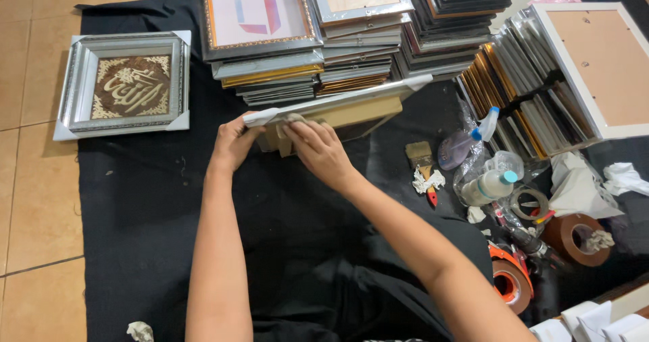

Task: The person wipes the front glass and edges of a silver picture frame with a white cloth, then flips it over and wipes the back surface. The frame is handled one at a time on a black cloth-covered floor.

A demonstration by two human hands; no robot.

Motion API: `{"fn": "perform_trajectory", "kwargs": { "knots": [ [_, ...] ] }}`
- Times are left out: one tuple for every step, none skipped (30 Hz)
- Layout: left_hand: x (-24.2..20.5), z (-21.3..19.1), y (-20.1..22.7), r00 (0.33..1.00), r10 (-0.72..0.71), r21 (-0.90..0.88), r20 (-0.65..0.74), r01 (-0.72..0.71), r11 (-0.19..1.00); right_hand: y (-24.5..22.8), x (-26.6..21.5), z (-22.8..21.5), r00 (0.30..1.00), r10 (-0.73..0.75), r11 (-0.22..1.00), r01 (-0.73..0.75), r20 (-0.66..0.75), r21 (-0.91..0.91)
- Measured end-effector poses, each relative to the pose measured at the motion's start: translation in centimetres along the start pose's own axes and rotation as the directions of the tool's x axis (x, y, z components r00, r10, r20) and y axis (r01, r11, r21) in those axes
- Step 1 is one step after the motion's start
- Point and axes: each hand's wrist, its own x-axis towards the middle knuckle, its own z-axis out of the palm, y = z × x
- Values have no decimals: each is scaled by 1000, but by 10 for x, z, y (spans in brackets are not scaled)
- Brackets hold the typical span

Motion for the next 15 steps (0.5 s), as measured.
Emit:
{"fn": "perform_trajectory", "kwargs": {
  "knots": [
    [-2, 0, -1, 1000, -1, -1, 3, 1, 1000, 2, 3, 3, 1000, 2, 1000, -2, 2, -2],
    [-2, -1, -1, 1000, 1, 18, 3, -1, 1000, 5, 8, 7, 999, -49, 997, 48, -10, -59],
    [-2, -3, -2, 1000, 2, 37, 2, -2, 999, 9, 13, 11, 995, -101, 988, 98, -18, -116],
    [0, -4, 0, 1000, 6, 38, 0, -6, 999, 14, 17, 10, 994, -103, 988, 100, -22, -117],
    [2, -5, 1, 1000, 3, 45, -1, -3, 999, 19, 22, 9, 992, -123, 991, 122, -14, -58],
    [-1, -6, 1, 1000, -7, 52, 1, 7, 999, 22, 23, 8, 990, -139, 990, 139, -2, 7],
    [3, -6, -2, 1000, -11, 53, 1, 11, 999, 34, 21, -2, 991, -137, 990, 137, -1, 10],
    [7, -6, -4, 1000, -2, 74, -2, 2, 997, 47, 19, -12, 996, -85, 996, 85, 27, -4],
    [11, -6, -6, 1000, 6, 95, -5, -6, 995, 61, 17, -22, 998, -32, 999, 33, 55, -21],
    [12, -7, -5, 1000, 6, 94, -3, -6, 996, 76, 12, -37, 998, -31, 999, 32, 56, -22],
    [13, -8, -4, 1000, 3, 90, 10, -4, 996, 91, 6, -51, 997, 59, 992, -53, 49, -116],
    [15, -9, -3, 1000, 1, 87, 21, -2, 996, 106, 1, -66, 989, 146, 969, -136, 32, -207],
    [15, -10, -2, 1000, 1, 86, 21, -3, 996, 115, -8, -62, 989, 145, 969, -136, 32, -208],
    [15, -11, -1, 999, -31, 90, 32, 28, 996, 122, -19, -59, 963, 266, 954, -268, -35, -134],
    [14, -11, 0, 997, -64, 94, 42, 60, 994, 130, -30, -56, 918, 386, 919, -391, -92, -51]
  ]
}}
